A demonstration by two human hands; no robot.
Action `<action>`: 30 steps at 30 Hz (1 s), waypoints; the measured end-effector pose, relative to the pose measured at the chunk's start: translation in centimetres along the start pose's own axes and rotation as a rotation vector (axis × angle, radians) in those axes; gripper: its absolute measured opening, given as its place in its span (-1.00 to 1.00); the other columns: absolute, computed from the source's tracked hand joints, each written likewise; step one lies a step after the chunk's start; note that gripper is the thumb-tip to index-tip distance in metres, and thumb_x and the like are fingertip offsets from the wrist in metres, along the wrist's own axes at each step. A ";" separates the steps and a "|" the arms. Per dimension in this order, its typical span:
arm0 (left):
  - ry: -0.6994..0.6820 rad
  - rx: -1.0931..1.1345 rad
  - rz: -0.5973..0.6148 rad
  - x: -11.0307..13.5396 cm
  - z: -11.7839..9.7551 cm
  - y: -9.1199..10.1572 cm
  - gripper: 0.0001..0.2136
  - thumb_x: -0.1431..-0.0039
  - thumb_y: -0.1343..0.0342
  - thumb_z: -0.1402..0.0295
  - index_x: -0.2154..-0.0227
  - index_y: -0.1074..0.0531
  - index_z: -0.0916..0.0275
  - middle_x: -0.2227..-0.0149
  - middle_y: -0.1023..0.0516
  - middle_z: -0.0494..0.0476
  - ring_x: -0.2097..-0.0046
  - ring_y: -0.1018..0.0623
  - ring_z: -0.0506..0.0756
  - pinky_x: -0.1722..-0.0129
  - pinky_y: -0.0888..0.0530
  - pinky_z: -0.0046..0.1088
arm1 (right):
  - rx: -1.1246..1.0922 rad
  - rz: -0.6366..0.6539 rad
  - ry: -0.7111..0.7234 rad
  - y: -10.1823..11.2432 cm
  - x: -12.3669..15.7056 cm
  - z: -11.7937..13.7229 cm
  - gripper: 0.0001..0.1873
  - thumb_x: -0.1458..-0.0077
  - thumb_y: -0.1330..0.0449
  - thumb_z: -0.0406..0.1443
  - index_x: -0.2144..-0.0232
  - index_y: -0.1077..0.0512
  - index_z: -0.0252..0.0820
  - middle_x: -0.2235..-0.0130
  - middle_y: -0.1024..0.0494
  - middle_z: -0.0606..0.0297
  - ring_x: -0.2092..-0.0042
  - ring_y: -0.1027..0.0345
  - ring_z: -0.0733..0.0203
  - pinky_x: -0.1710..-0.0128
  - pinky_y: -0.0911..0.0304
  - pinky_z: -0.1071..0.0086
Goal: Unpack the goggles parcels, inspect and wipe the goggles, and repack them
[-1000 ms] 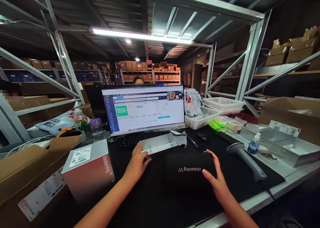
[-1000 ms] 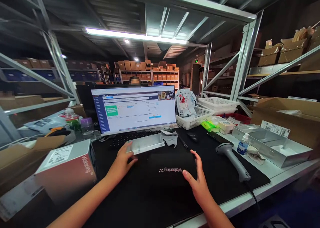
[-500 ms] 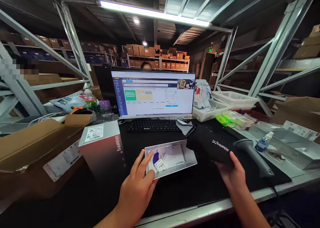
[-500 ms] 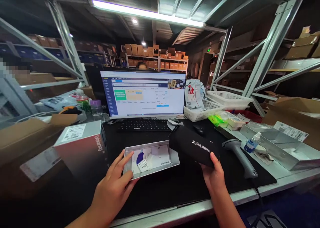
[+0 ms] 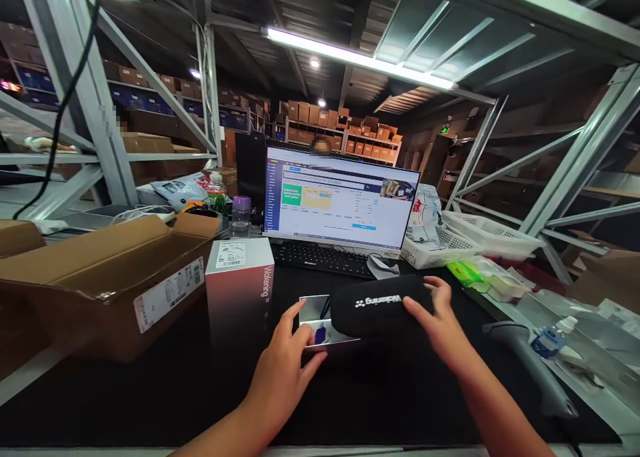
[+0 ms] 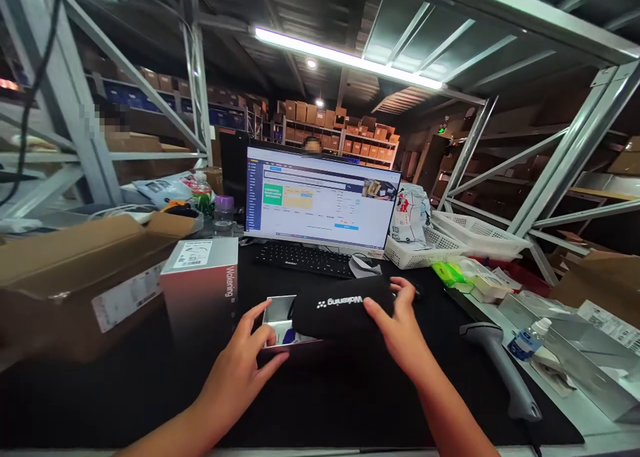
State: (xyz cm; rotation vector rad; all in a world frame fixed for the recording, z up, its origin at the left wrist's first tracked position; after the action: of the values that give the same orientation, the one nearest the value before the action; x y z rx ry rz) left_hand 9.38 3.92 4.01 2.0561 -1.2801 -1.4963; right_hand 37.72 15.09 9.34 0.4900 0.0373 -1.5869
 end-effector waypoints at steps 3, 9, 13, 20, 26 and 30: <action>0.050 0.062 -0.057 0.3 0.8 0.0 -0.66 -0.03 -0.33 0.50 0.26 -0.26 0.13 -0.32 -0.18 0.30 -0.03 -0.59 0.31 0.29 -0.65 -0.16 | 0.286 0.243 0.088 -4.3 -1.0 1.7 -0.36 -0.12 -0.21 0.11 -0.09 -0.22 -0.11 -0.12 -0.44 0.04 -0.11 -0.38 -0.12 -0.08 -0.31 0.05; -0.020 0.026 -0.064 -0.2 0.8 0.6 -0.41 0.01 -0.37 0.55 -0.05 -0.31 0.06 -0.25 -0.36 0.19 -0.19 -0.49 0.25 -0.06 -0.59 -0.12 | 1.117 0.295 0.166 -8.9 0.5 3.2 -0.57 -0.37 0.04 -0.06 0.29 -0.48 -0.19 0.30 -0.62 -0.02 0.21 -0.55 -0.24 0.28 -0.33 0.10; -0.080 -0.040 -0.013 -0.3 0.2 0.1 -0.51 0.00 -0.36 0.54 0.02 -0.42 0.03 -0.13 -0.52 0.05 -0.25 -0.42 0.28 -0.01 -0.61 -0.13 | 1.313 0.180 0.287 -9.6 1.5 3.0 -0.70 -0.35 -0.04 -0.24 0.36 -0.51 -0.16 0.40 -0.60 0.04 0.27 -0.55 -0.16 0.38 -0.30 0.19; -0.319 -0.281 -0.352 0.0 -1.5 4.5 -0.36 -0.12 -0.33 0.33 -0.23 -0.23 0.22 -0.32 -0.18 0.51 -0.34 -0.24 0.44 -0.19 -0.38 0.20 | 0.366 0.419 0.287 -5.8 -2.8 -2.8 -0.16 -0.01 -0.30 0.14 -0.24 -0.23 -0.04 -0.26 -0.31 -0.04 -0.17 -0.35 -0.20 -0.10 -0.30 -0.03; -0.236 -0.350 -0.433 -7.1 0.8 14.4 -0.47 -0.18 -0.18 0.26 -0.19 -0.24 0.24 -0.33 -0.19 0.39 -0.40 -0.12 0.32 -0.39 -0.03 0.04 | -0.023 0.892 0.096 -8.9 -1.1 -7.1 0.64 0.43 -0.49 0.23 -0.44 0.37 -0.11 -0.43 0.05 -0.13 -0.43 0.15 -0.19 -0.38 0.22 -0.01; 0.033 -0.354 0.154 -13.3 5.2 13.5 -0.11 0.02 -0.27 0.00 -0.32 -0.13 0.29 -0.37 -0.13 0.49 -0.41 -0.07 0.43 -0.35 -0.01 0.13 | -0.124 0.876 0.061 -10.2 0.1 -6.1 0.40 0.38 -0.55 -0.01 -0.39 0.08 -0.10 -0.28 -0.28 0.00 -0.27 -0.22 -0.16 -0.29 -0.08 0.00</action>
State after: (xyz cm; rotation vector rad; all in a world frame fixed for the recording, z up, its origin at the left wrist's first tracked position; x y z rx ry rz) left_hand -2.49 8.12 19.04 1.7102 -1.0452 -1.4883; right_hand 29.63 17.84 1.03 0.3780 -0.0314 -0.7067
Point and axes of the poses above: each hand's wrist, its own x-axis away from the middle knuckle, its own y-axis out of the back of the hand, z = x × y, the point moved 8 cm from there along -x, towards the middle knuckle
